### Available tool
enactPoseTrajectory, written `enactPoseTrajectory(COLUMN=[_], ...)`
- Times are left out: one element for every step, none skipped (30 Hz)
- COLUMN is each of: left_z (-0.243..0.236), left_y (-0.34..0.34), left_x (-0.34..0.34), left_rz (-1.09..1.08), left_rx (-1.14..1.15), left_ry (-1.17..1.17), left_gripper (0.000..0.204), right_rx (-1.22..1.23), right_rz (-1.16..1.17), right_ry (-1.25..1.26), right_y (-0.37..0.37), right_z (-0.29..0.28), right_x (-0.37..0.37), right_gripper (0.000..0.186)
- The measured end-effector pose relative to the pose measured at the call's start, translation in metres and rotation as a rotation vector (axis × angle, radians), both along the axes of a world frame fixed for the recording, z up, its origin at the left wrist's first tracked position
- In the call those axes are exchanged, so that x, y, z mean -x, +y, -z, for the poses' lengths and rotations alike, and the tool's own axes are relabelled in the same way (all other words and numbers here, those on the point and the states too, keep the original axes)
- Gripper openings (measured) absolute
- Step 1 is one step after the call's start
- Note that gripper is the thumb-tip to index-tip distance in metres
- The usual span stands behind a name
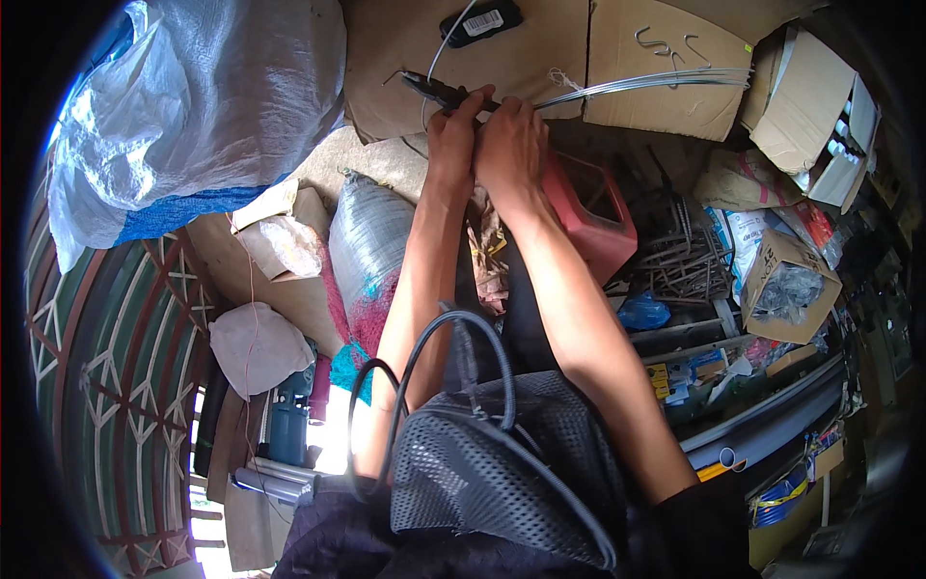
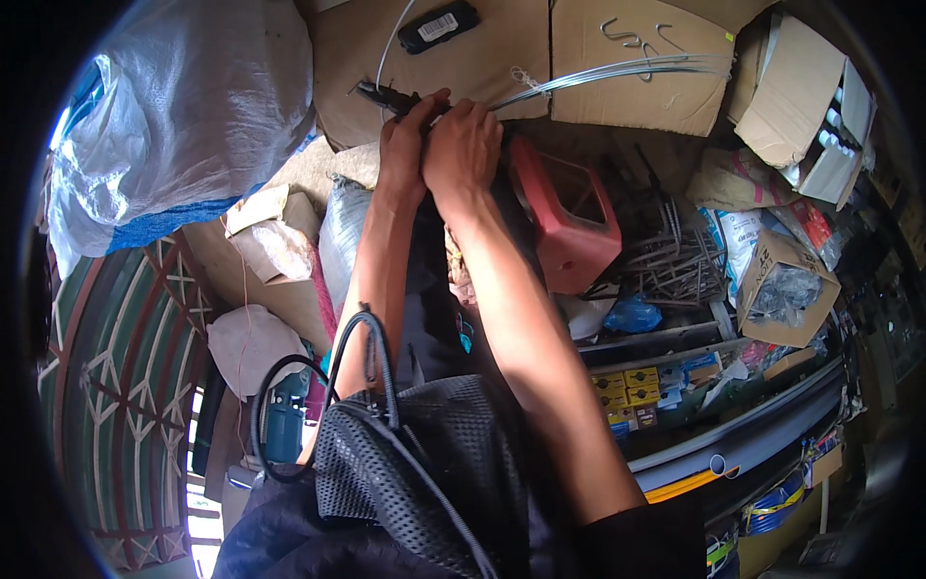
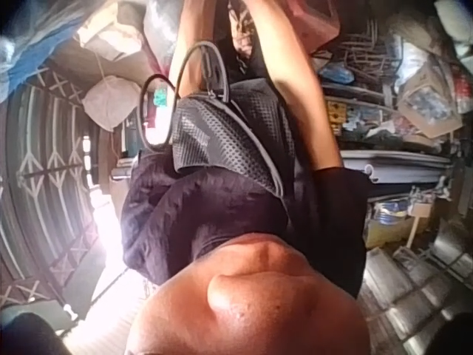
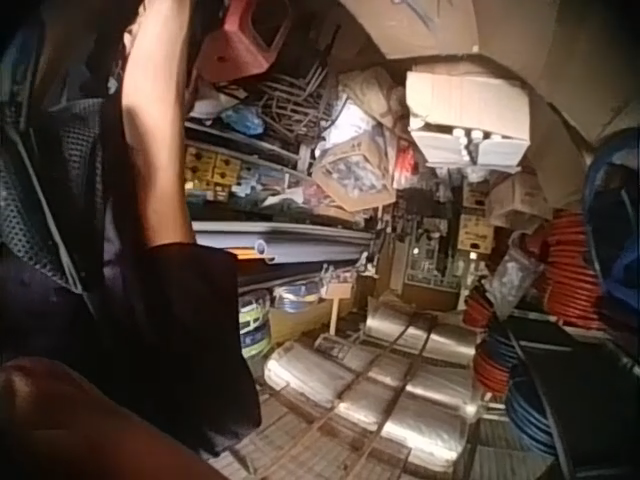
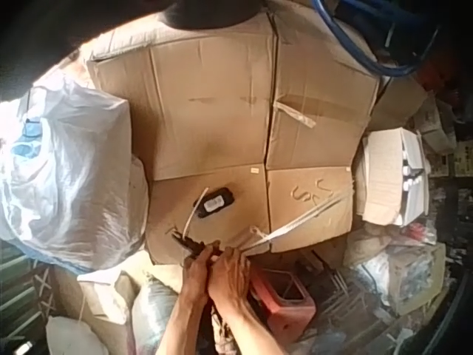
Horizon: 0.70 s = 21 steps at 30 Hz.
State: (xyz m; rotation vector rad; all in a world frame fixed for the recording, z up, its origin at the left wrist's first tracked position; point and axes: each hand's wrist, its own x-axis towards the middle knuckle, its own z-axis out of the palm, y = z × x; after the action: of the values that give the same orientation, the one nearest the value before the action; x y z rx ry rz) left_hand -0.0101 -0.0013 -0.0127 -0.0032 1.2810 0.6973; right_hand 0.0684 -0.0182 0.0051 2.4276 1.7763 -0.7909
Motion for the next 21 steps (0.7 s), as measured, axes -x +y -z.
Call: enactPoseTrajectory(left_z=[0.000, -0.001, -0.003, -0.004, -0.003, -0.003, -0.001, -0.001, 0.005, 0.010, 0.016, 0.028, 0.038, 0.049, 0.052, 0.056, 0.059, 0.061, 0.062, 0.064, 0.069], left_y=[0.001, 0.001, 0.002, 0.004, 0.009, 0.014, 0.017, 0.018, 0.018, 0.019, 0.020, 0.018, 0.017, 0.015, 0.017, 0.019, 0.020, 0.022, 0.024, 0.025, 0.026], left_x=[0.000, 0.002, 0.006, 0.008, 0.007, 0.005, 0.004, 0.001, 0.001, 0.001, 0.000, 0.003, 0.008, 0.013, 0.007, 0.002, -0.002, -0.004, -0.004, -0.003, -0.003], left_rz=[0.016, 0.019, 0.013, 0.006, 0.007, 0.006, 0.007, 0.003, 0.003, -0.026, -0.055, -0.057, -0.112, -0.169, -0.171, -0.175, -0.179, -0.179, -0.184, -0.188, -0.186], left_rx=[-0.017, -0.015, 0.006, 0.027, 0.025, 0.002, -0.020, -0.034, -0.036, -0.023, -0.011, -0.010, 0.069, 0.147, 0.151, 0.191, 0.231, 0.235, 0.264, 0.293, 0.294], left_ry=[0.056, 0.053, 0.044, 0.034, 0.032, -0.035, -0.100, -0.132, -0.132, -0.146, -0.162, -0.159, -0.143, -0.127, -0.136, -0.080, -0.022, -0.025, 0.000, 0.026, 0.025], left_gripper=[0.034, 0.034, 0.032, 0.031, 0.031, 0.030, 0.029, 0.032, 0.032, 0.031, 0.030, 0.030, 0.030, 0.029, 0.029, 0.029, 0.030, 0.030, 0.029, 0.029, 0.029], right_rx=[-0.025, -0.059, -0.061, -0.104, -0.146, -0.139, -0.057, 0.025, 0.023, 0.110, 0.197, 0.199, 0.318, 0.437, 0.442, 0.429, 0.414, 0.419, 0.442, 0.464, 0.465], right_rz=[0.059, 0.014, 0.017, -0.010, -0.039, -0.040, -0.064, -0.088, -0.089, -0.121, -0.154, -0.155, -0.200, -0.245, -0.246, -0.202, -0.158, -0.158, -0.167, -0.176, -0.174], right_ry=[0.010, 0.032, 0.031, 0.051, 0.070, 0.067, 0.085, 0.102, 0.102, 0.113, 0.123, 0.126, 0.123, 0.119, 0.110, 0.112, 0.115, 0.111, 0.127, 0.144, 0.143], right_y=[-0.002, -0.005, -0.003, -0.002, -0.001, 0.000, 0.006, 0.010, 0.015, 0.021, 0.027, 0.032, 0.038, 0.042, 0.041, 0.041, 0.041, 0.042, 0.044, 0.045, 0.047], right_z=[0.004, 0.007, 0.008, 0.009, 0.011, 0.015, 0.021, 0.025, 0.025, 0.025, 0.025, 0.023, 0.021, 0.017, 0.019, 0.020, 0.022, 0.023, 0.026, 0.028, 0.028], right_x=[-0.001, -0.001, 0.000, 0.002, 0.003, -0.001, -0.005, -0.009, -0.009, -0.009, -0.011, -0.010, -0.007, -0.003, -0.007, -0.010, -0.011, -0.012, -0.012, -0.012, -0.013], right_gripper=[0.020, 0.018, 0.018, 0.018, 0.018, 0.018, 0.020, 0.022, 0.022, 0.024, 0.027, 0.027, 0.030, 0.032, 0.032, 0.032, 0.033, 0.033, 0.033, 0.033, 0.033])
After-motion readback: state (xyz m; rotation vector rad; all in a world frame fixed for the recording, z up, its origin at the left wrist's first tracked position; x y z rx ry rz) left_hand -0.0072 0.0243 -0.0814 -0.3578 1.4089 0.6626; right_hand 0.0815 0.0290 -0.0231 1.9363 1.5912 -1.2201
